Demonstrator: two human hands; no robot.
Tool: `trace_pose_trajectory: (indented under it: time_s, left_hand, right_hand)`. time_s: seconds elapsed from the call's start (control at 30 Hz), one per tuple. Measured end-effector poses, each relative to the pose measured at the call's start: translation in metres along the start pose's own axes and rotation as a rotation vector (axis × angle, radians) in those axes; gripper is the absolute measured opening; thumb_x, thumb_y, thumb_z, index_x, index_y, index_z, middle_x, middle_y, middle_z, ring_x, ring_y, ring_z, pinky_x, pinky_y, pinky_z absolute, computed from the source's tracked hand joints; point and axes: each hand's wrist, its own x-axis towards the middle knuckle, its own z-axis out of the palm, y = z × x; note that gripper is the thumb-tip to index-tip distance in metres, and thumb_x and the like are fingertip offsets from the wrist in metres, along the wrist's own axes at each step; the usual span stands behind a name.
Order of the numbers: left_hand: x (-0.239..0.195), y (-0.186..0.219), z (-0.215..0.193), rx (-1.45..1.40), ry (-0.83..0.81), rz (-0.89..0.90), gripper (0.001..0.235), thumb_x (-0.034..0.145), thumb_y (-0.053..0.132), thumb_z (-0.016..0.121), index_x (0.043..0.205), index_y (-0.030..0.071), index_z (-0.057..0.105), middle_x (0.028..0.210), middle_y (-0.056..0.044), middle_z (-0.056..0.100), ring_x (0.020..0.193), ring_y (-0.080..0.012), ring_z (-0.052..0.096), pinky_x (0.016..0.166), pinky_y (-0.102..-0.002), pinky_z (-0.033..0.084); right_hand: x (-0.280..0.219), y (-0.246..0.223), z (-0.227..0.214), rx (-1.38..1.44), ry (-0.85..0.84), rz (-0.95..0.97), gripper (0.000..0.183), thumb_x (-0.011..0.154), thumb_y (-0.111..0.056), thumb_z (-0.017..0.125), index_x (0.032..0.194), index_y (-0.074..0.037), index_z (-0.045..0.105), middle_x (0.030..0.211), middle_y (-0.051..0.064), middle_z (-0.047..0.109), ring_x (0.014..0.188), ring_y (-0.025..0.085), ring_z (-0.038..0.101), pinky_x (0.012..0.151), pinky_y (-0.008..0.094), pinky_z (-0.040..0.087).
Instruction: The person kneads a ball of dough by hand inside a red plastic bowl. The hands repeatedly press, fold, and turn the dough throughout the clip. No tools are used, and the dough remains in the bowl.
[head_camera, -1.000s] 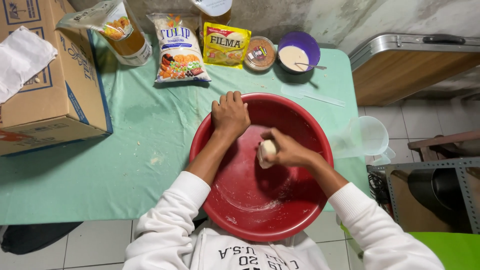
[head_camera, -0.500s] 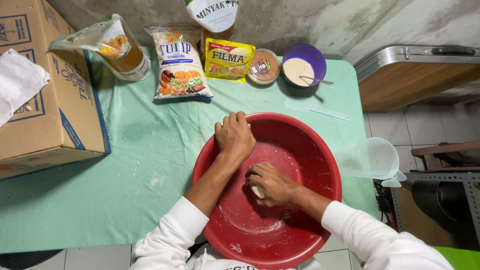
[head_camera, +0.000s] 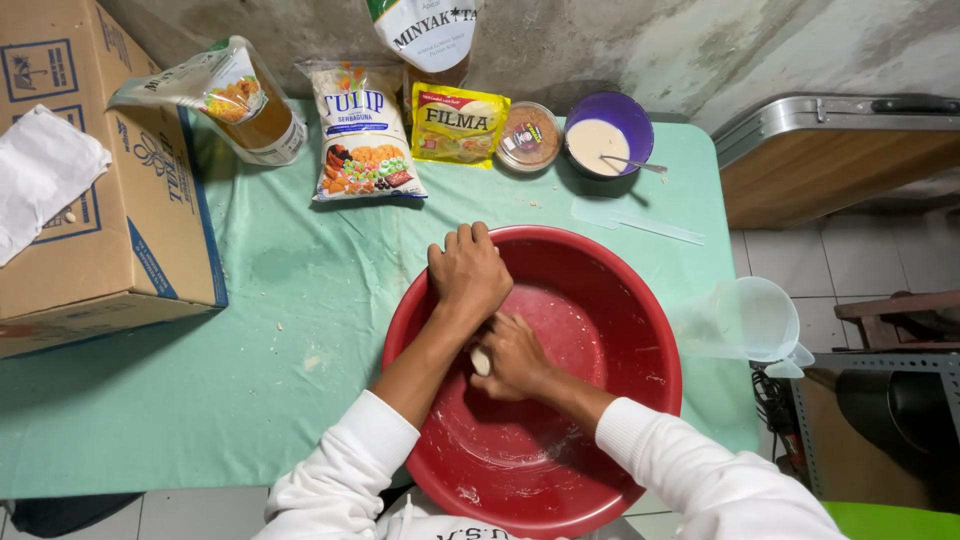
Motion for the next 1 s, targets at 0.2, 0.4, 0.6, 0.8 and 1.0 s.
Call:
trace_pose_trajectory:
  time_s: [0.2,0.4,0.6,0.8,1.0]
  left_hand:
    - [0.003,-0.017,0.012,0.047,-0.028,0.076,0.037,0.090,0.029,0.059,0.113,0.000,0.060,0.093,-0.014,0.062,0.087,-0.0374,0.067,0.069,-0.051,0.048]
    - [-0.003,-0.020,0.014,0.104,0.045,0.120,0.035,0.090,0.031,0.059,0.111,0.003,0.059,0.092,-0.013,0.061,0.088,-0.0361,0.068,0.069,-0.051,0.051]
    - [-0.004,-0.020,0.007,0.063,-0.046,0.099,0.035,0.093,0.032,0.055,0.113,0.003,0.058,0.095,-0.013,0.061,0.092,-0.0368,0.068,0.073,-0.051,0.053]
    - [-0.004,-0.017,0.019,0.177,0.153,0.101,0.025,0.090,0.031,0.060,0.102,0.009,0.059,0.090,-0.010,0.065,0.078,-0.0328,0.065,0.061,-0.048,0.050]
    - [-0.009,-0.010,0.016,0.124,0.152,0.024,0.022,0.088,0.025,0.060,0.101,0.008,0.061,0.092,-0.011,0.065,0.078,-0.0336,0.063,0.066,-0.048,0.046]
  right_hand:
    - [0.032,0.072,0.027,0.631,0.287,0.170,0.069,0.074,-0.058,0.083,0.115,-0.006,0.064,0.111,0.020,0.061,0.113,0.035,0.060,0.100,0.049,0.047]
    - [0.009,0.018,-0.107,0.705,-0.211,0.234,0.065,0.079,-0.018,0.068,0.141,-0.001,0.058,0.150,0.037,0.048,0.137,0.056,0.047,0.113,0.063,0.035]
    - [-0.050,-0.042,-0.154,0.311,-0.518,0.231,0.099,0.065,-0.021,0.094,0.148,-0.009,0.041,0.138,0.034,0.056,0.134,0.053,0.050,0.114,0.063,0.040]
    - [-0.041,-0.080,-0.095,-0.130,-0.783,0.064,0.119,0.076,-0.040,0.095,0.160,-0.004,0.020,0.165,0.035,-0.007,0.149,0.060,-0.009,0.117,0.075,0.008]
    - [-0.032,-0.061,-0.063,-0.080,-0.194,-0.482,0.021,0.075,-0.022,0.059,0.086,-0.005,0.064,0.079,0.012,0.054,0.072,0.030,0.049,0.075,0.043,0.039]
